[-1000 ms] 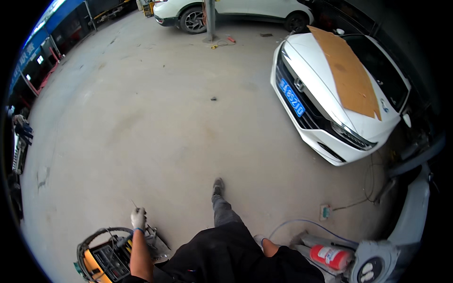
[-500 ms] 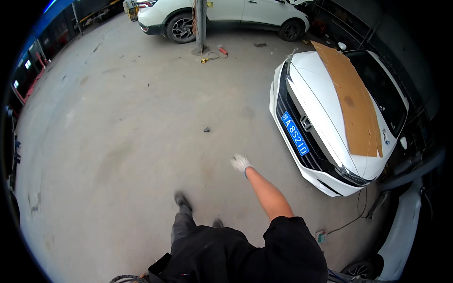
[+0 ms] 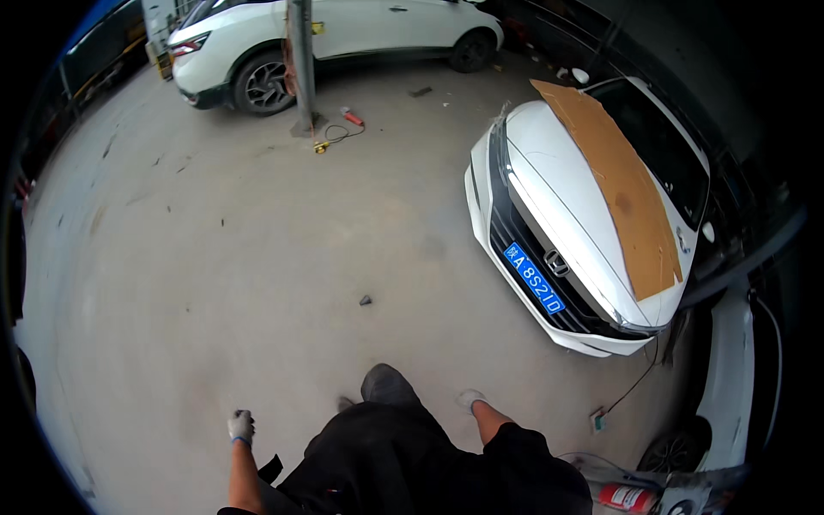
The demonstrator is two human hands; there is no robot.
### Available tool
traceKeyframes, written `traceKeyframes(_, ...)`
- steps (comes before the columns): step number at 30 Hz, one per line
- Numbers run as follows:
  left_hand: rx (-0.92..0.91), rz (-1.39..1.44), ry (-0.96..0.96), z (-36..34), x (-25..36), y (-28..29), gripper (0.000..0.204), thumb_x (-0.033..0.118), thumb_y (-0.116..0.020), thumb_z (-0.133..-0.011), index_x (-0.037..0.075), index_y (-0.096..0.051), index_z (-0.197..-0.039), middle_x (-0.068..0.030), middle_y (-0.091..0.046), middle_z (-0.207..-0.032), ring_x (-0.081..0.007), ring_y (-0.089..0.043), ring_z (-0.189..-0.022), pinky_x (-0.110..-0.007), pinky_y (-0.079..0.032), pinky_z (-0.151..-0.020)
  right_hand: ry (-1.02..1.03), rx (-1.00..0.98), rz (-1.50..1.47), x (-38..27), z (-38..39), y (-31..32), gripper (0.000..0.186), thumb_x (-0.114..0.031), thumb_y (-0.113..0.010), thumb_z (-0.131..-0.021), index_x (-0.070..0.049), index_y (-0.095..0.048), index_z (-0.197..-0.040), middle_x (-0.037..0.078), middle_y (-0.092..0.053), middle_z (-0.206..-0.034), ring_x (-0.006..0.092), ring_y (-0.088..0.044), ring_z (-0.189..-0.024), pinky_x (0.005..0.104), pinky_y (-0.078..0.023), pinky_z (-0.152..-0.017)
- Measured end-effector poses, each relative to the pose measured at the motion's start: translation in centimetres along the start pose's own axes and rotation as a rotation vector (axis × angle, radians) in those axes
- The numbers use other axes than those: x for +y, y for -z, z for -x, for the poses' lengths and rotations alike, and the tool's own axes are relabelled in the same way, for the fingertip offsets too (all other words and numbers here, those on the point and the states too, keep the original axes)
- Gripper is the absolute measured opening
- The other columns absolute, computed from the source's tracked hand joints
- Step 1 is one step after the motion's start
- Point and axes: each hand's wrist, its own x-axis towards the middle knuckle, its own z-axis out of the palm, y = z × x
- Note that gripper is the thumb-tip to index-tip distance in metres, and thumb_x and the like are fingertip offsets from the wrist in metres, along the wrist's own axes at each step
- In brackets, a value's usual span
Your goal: The person works on a detached car bumper in a garage. They use a screwdriver to pry and remove fasteners, then use a power drill to remove screws from the bumper. The person also handles a small tool and moves around the workspace.
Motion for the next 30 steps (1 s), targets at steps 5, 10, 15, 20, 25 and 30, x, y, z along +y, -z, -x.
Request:
traceKeyframes(5, 0.047, -0.041, -0.070, -10.5, 14.4, 0.3, 0.011, 0.018, -0.056, -0.085, 0.007, -0.059, -0.086, -0.0038, -0.055, -0.060, -0.0134, -0.048, -0.044, -0.030, -0.039, -0.039, -0.163, -0.028, -0.398, -3.8, -4.7, 1.6, 0.030, -0.030, -0.052, -0.090, -0.005, -0.067, -0.083, 0.009, -0.067, -0.076, 0.0214, -0.063, -0.063, 0.0360, -0.052, -0.057)
traceKeyframes(10, 0.011, -0.163, 0.051, -15.5, 16.6, -6.7, 0.015, 0.020, -0.056, -0.091, 0.006, -0.058, -0.093, -0.0083, -0.060, -0.061, -0.0161, -0.054, -0.045, -0.033, -0.043, -0.039, 0.005, -0.101, -0.325, -14.6, -14.2, 10.4, 0.032, -0.032, -0.053, -0.092, -0.004, -0.068, -0.086, 0.009, -0.068, -0.079, 0.0225, -0.065, -0.066, 0.0362, -0.054, -0.061)
traceKeyframes(15, -0.083, -0.188, 0.239, -14.8, 18.5, -13.8, 0.018, 0.022, -0.054, -0.092, 0.005, -0.056, -0.099, -0.0112, -0.062, -0.064, -0.0192, -0.055, -0.046, -0.035, -0.043, -0.040, 0.128, 0.104, -0.312, -25.3, -37.5, 23.9, 0.044, -0.041, -0.052, -0.092, -0.007, -0.065, -0.117, 0.012, -0.066, -0.115, 0.0332, -0.061, -0.099, 0.0462, -0.048, -0.087)
traceKeyframes(20, -0.050, -0.110, 0.261, -19.7, 25.7, -18.3, 0.020, 0.022, -0.053, -0.090, 0.003, -0.057, -0.095, -0.0126, -0.061, -0.065, -0.0207, -0.056, -0.048, -0.036, -0.042, -0.042, 0.603, 0.530, 0.087, -45.1, -38.8, 51.0, 0.039, -0.037, -0.050, -0.087, -0.012, -0.071, -0.108, 0.015, -0.067, -0.115, 0.0354, -0.064, -0.105, 0.0474, -0.050, -0.089)
traceKeyframes(25, -0.005, 0.048, 0.218, -30.7, 34.9, -23.0, 0.023, 0.023, -0.052, -0.089, 0.001, -0.058, -0.091, -0.0139, -0.061, -0.067, -0.0222, -0.057, -0.050, -0.037, -0.042, -0.043, 0.604, 0.435, -0.171, -63.0, -24.6, 69.2, 0.039, -0.036, -0.048, -0.089, -0.007, -0.067, -0.107, 0.021, -0.066, -0.111, 0.0409, -0.062, -0.102, 0.0492, -0.050, -0.088)
traceKeyframes(30, -0.092, -0.151, -0.113, -40.7, 45.8, -29.3, 0.024, 0.022, -0.055, -0.085, -0.001, -0.060, -0.083, -0.0119, -0.060, -0.068, -0.0246, -0.058, -0.054, -0.038, -0.047, -0.050, 0.583, 0.386, -0.155, -61.8, -33.9, 66.8, 0.043, -0.038, -0.046, -0.092, -0.007, -0.064, -0.116, 0.021, -0.064, -0.117, 0.0406, -0.060, -0.108, 0.0488, -0.047, -0.092)
